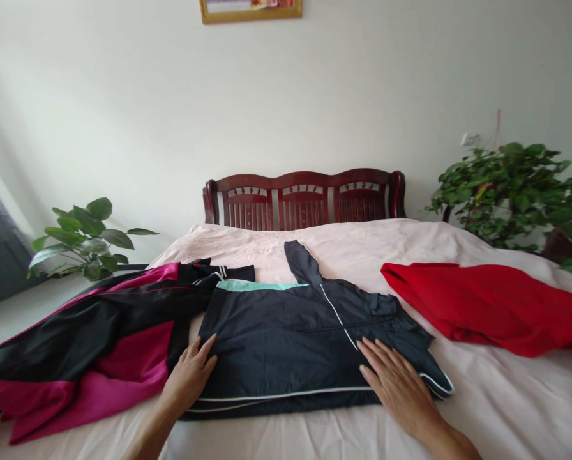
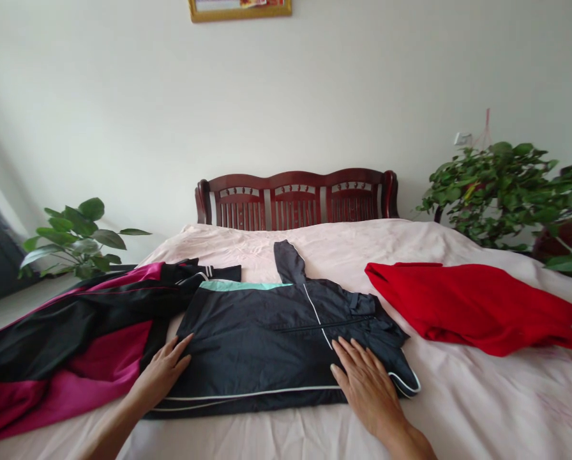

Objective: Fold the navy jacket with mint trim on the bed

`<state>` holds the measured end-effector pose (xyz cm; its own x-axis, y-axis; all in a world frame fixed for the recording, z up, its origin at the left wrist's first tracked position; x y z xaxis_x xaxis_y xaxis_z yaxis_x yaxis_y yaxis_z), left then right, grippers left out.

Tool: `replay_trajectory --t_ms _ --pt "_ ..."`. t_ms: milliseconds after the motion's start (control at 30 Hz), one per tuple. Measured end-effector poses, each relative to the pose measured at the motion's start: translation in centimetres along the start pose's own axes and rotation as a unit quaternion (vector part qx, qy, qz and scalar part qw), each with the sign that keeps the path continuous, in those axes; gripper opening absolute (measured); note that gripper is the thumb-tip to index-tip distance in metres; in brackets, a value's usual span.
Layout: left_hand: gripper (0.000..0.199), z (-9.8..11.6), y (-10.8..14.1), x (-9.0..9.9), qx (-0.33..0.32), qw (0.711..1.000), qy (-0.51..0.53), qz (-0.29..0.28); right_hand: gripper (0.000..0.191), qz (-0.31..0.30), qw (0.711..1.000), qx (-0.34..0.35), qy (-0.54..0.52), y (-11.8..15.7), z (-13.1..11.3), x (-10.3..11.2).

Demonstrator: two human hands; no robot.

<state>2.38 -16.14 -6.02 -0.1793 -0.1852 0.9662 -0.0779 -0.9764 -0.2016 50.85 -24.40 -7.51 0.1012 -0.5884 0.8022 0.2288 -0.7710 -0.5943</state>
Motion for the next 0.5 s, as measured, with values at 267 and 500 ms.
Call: replay_trajectory --t_ms 267,500 --pt "0.068 0.7 0.2 1.9 0.107 0.993 0.004 -0.056 0.049 -0.018 1.000 -0.008 0.005 0.0 0.1 -0.2" --pt "0.064 -1.3 -0.7 1.5 0.097 0.991 0.078 -0.039 0.057 -0.066 0.994 -0.065 -0.055 -0.4 -0.2 0.9"
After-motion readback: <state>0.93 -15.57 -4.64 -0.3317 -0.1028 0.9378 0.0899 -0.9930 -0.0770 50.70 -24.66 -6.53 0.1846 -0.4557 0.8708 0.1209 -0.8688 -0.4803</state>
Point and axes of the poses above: each hand's wrist, its own y-axis away from the middle knuckle, its own x-axis out of the back of the hand, z = x × y, the point moved 1 cm from there along -y, towards the middle knuckle, and after that the axes turned 2 degrees about z, right-handed, at the moved point
